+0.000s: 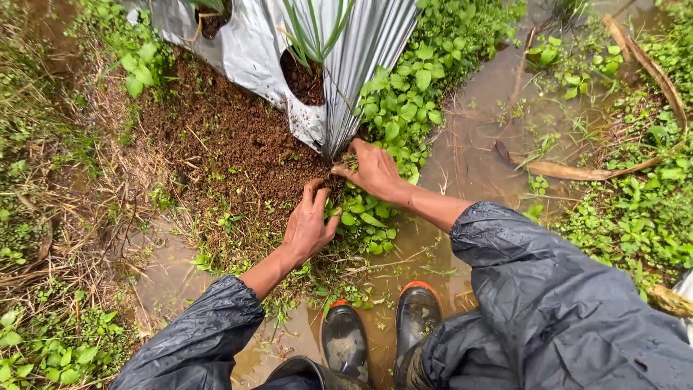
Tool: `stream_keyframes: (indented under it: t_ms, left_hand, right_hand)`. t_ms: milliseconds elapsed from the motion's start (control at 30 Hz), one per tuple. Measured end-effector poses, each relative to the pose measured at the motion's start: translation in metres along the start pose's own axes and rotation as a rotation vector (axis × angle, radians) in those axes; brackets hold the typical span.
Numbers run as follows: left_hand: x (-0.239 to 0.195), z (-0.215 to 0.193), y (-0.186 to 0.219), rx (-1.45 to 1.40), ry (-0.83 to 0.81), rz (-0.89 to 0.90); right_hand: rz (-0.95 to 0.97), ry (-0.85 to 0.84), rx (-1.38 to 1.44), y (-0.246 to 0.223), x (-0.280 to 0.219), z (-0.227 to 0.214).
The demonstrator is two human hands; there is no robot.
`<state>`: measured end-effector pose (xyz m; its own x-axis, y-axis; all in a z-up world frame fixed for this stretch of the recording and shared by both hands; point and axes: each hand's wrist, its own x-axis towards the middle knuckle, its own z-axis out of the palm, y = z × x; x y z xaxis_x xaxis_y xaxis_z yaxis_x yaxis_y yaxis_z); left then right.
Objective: The person stands in a flooded field and removes weeds by hand from the base of a small palm tree planted in a silver bag. They pull out clumps of green weeds and soil, discarding them into the surrounding water.
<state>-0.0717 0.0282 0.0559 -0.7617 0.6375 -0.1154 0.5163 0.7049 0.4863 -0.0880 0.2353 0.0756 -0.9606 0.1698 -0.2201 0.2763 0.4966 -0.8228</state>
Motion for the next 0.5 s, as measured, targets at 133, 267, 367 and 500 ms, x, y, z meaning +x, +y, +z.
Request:
stream_keyframes:
  t_ms: [133,267,367,500]
  left_hand:
    - [0.006,-0.006,0.013,0.019,-0.106,-0.090]
    - [0.020,0.010,0.010,0.162,-0.182,-0.151]
    - [0.024,0.014,0.004,0.261,-0.201,-0.136]
    - [0.025,-0.007,0.006,0.211,-0.312,-0.178]
  right_hand:
    - [-0.184,0.056,-0.381,0.053,0.025,0.020]
    - [-0.177,0.020,-0.439,0.116,0.073,0.058]
    - [-0.228,-0.003,-0.562,0.166,0.117,0.086]
    - [-0.233,-0.033,-0.551,0.157,0.133,0.082]
